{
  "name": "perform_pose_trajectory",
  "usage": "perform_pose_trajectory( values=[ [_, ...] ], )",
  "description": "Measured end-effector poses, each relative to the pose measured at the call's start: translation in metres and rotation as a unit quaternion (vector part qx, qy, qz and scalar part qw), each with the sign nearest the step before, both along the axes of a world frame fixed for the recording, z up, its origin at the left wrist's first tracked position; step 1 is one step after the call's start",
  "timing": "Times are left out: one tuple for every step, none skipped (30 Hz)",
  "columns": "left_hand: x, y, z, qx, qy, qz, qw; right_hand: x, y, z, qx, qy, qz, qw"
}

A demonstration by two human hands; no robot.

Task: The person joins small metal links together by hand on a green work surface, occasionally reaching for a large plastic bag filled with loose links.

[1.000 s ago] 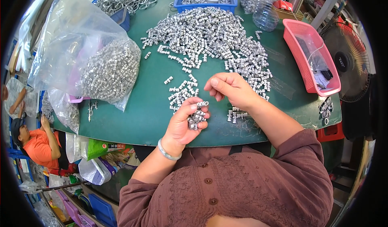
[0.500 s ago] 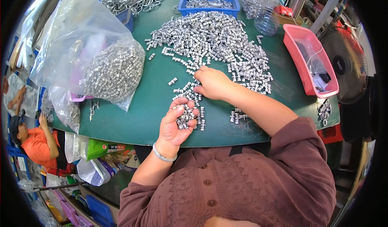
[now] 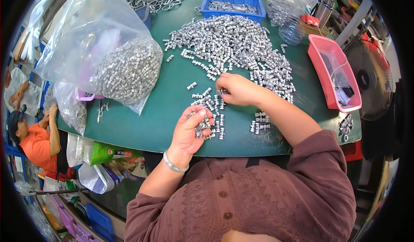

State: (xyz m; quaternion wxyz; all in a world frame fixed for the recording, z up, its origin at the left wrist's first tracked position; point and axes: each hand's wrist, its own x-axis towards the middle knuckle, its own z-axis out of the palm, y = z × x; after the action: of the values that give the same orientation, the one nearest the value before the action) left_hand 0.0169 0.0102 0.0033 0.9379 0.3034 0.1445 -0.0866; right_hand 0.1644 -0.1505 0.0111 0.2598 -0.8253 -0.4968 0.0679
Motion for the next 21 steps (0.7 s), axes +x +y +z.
perform_pose_trajectory(
  values=[
    [0.0, -0.002, 0.001, 0.04, 0.001, 0.004, 0.999, -0.002, -0.003, 0.004, 0.04, 0.072, 0.017, 0.996],
    [0.001, -0.004, 0.003, 0.039, 0.002, 0.006, 0.999, -0.006, -0.006, 0.007, 0.039, 0.073, 0.019, 0.996],
    [0.001, -0.007, 0.006, 0.072, 0.005, 0.012, 0.997, -0.012, -0.01, 0.008, 0.092, 0.153, 0.02, 0.984],
    [0.003, -0.01, 0.008, 0.106, 0.007, 0.016, 0.994, -0.017, -0.013, 0.009, 0.145, 0.232, 0.02, 0.962],
    [0.004, -0.014, 0.01, 0.106, 0.008, 0.016, 0.994, -0.022, -0.014, 0.01, 0.168, 0.263, 0.025, 0.95],
    [0.005, -0.017, 0.01, 0.123, -0.005, 0.024, 0.992, -0.026, -0.015, 0.011, 0.168, 0.264, 0.026, 0.949],
    [0.006, -0.02, 0.011, 0.141, -0.019, 0.029, 0.989, -0.031, -0.016, 0.016, 0.186, 0.262, 0.018, 0.947],
    [0.007, -0.023, 0.012, 0.142, -0.018, 0.028, 0.989, -0.035, -0.018, 0.018, 0.203, 0.261, 0.01, 0.944],
    [0.008, -0.026, 0.013, 0.174, -0.033, 0.023, 0.984, -0.036, -0.018, 0.014, 0.218, 0.258, 0.012, 0.941],
    [0.008, -0.029, 0.013, 0.207, -0.048, 0.019, 0.977, -0.039, -0.019, 0.014, 0.219, 0.259, 0.012, 0.941],
    [0.009, -0.031, 0.011, 0.241, -0.055, 0.027, 0.969, -0.042, -0.02, 0.015, 0.222, 0.23, 0.006, 0.948],
    [0.011, -0.032, 0.011, 0.242, -0.054, 0.026, 0.968, -0.044, -0.02, 0.016, 0.224, 0.201, 0.0, 0.954],
    [0.013, -0.033, 0.01, 0.252, -0.051, 0.028, 0.966, -0.045, -0.021, 0.017, 0.216, 0.186, -0.006, 0.959],
    [0.014, -0.034, 0.009, 0.263, -0.048, 0.03, 0.963, -0.046, -0.022, 0.017, 0.217, 0.187, -0.007, 0.958],
    [0.015, -0.034, 0.01, 0.264, -0.047, 0.029, 0.963, -0.046, -0.023, 0.016, 0.224, 0.227, -0.016, 0.948],
    [0.016, -0.035, 0.011, 0.223, -0.034, 0.03, 0.974, -0.047, -0.024, 0.015, 0.233, 0.266, -0.026, 0.935],
    [0.018, -0.035, 0.012, 0.181, -0.02, 0.031, 0.983, -0.046, -0.025, 0.012, 0.235, 0.266, -0.028, 0.934],
    [0.019, -0.034, 0.011, 0.182, -0.02, 0.028, 0.983, -0.045, -0.025, 0.006, 0.276, 0.346, -0.03, 0.896],
    [0.019, -0.032, 0.01, 0.113, 0.005, 0.009, 0.994, -0.045, -0.025, 0.005, 0.314, 0.423, -0.03, 0.849],
    [0.02, -0.029, 0.007, 0.043, 0.03, -0.011, 0.999, -0.044, -0.026, 0.005, 0.315, 0.424, -0.031, 0.849],
    [0.02, -0.027, 0.003, -0.01, 0.052, -0.025, 0.998, -0.043, -0.028, 0.006, 0.314, 0.444, -0.039, 0.838]
  ],
)
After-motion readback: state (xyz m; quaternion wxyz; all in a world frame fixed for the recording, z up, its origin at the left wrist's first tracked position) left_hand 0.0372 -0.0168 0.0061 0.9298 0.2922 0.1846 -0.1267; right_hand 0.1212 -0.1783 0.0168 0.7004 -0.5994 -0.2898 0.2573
